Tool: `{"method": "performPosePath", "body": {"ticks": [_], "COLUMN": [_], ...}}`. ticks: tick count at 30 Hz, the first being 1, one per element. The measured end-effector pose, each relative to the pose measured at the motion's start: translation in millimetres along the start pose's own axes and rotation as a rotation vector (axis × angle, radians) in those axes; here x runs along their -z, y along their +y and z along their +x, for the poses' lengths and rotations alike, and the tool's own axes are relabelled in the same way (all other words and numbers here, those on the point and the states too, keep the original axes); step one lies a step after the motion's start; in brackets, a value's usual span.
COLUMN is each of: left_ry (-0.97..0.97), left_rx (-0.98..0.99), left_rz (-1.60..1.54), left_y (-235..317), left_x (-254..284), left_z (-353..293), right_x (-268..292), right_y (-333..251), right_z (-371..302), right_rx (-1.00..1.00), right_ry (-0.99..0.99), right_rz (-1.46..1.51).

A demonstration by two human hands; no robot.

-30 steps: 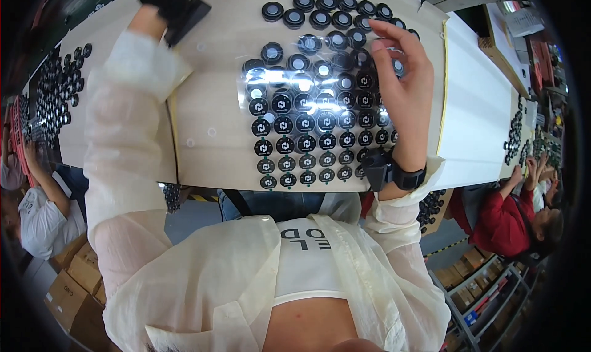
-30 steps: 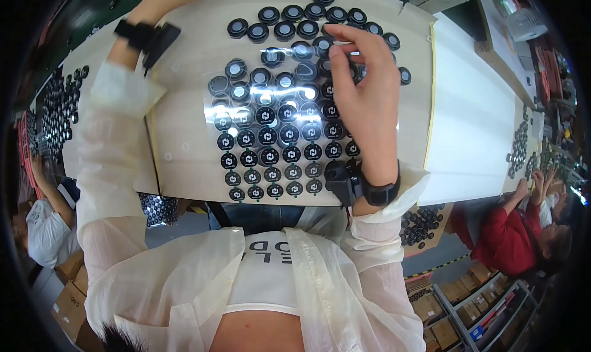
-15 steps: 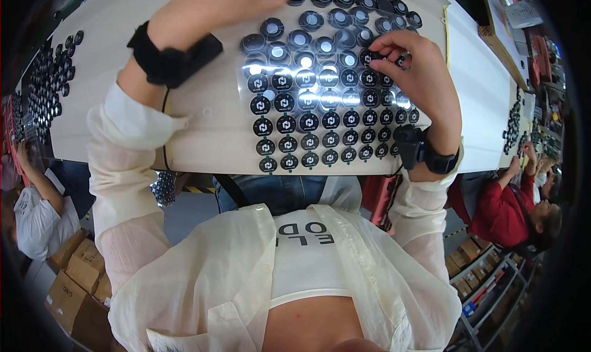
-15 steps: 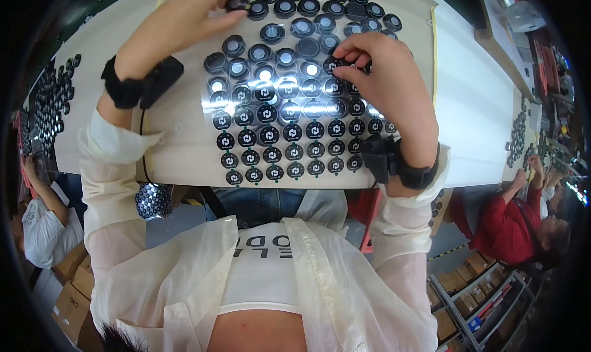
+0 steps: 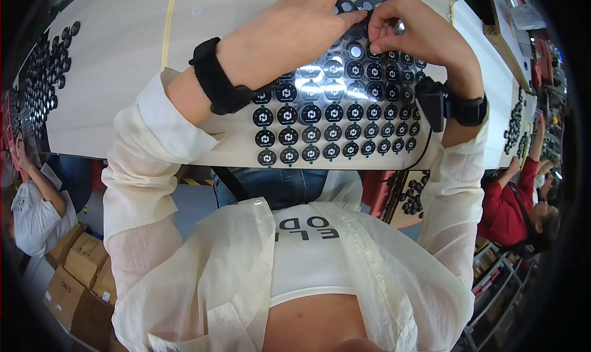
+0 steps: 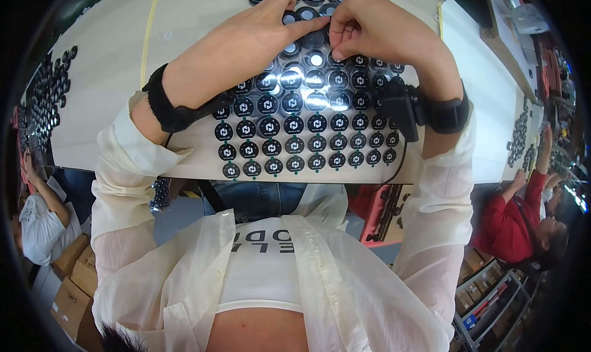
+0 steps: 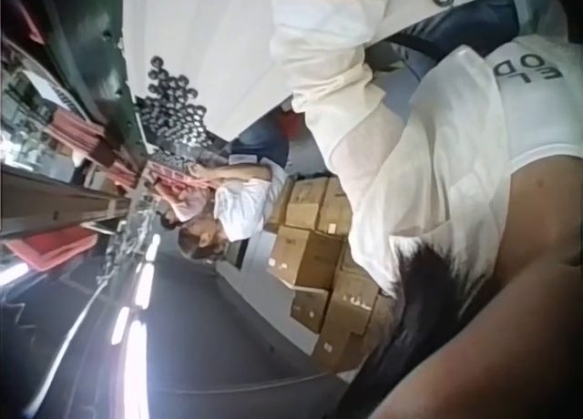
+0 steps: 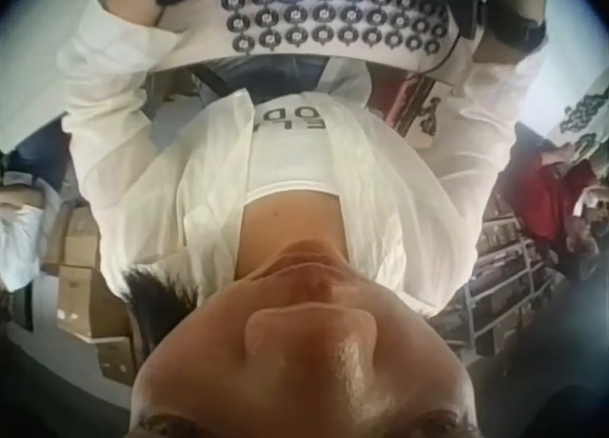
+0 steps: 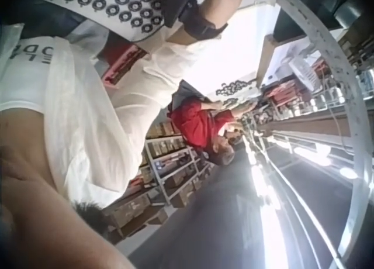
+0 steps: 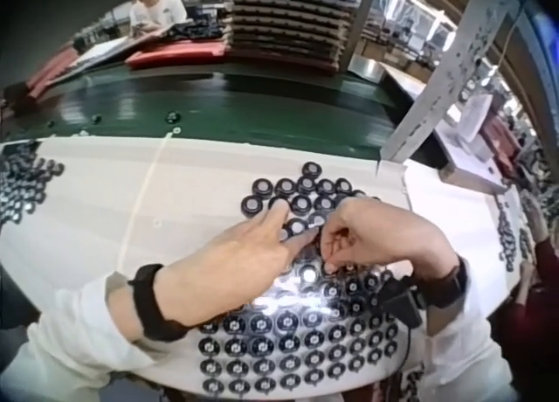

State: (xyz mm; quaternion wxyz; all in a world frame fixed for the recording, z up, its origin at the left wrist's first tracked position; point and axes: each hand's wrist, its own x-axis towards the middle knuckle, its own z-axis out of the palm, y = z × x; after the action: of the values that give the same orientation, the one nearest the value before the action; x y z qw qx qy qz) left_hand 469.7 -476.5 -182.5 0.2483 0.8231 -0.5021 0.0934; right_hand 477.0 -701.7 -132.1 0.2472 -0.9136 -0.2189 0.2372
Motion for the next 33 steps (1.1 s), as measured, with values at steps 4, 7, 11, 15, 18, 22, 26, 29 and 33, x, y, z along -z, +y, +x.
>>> {"method": "performPosePath", "body": {"ticks": [4,7,11,15,18,22,26,29,33], "left_ry": [-0.152,-0.149,-0.058,-0.017,-0.139,-0.268,0.002,0.107,0.128], "left_rx": [0.071,0.077,0.027,-0.068,0.056,0.362,0.381,0.328,0.371], "left_rz": [-0.025,-0.062,-0.003,-0.024,-0.205,-0.646,-1.002,-1.273,-1.291], "left_y": [2,2,-5,-17,-20,-10,-3,1,4], "left_x": [4,0,-5,-4,24,57,57,44,40], "left_z": [1,0,-9,-6,7,10,-14,-31,-37], "right_x": [5,-2,-11,-2,-5,-17,-36,-41,-46], "right_y": [-14,-26,-36,-56,-51,-53,-49,-47,-45], "right_z": [-2,-18,-39,-73,-80,-76,-56,-47,-42], "right_rx": [-0.026,-0.088,0.067,-0.025,-0.07,-0.102,0.004,0.083,0.124], "right_ry": [-0.114,0.091,0.269,0.564,0.677,0.706,0.611,0.545,0.462], "right_rz": [-0.112,-0.09,-0.141,0.032,0.261,0.57,0.791,0.869,0.941]}}
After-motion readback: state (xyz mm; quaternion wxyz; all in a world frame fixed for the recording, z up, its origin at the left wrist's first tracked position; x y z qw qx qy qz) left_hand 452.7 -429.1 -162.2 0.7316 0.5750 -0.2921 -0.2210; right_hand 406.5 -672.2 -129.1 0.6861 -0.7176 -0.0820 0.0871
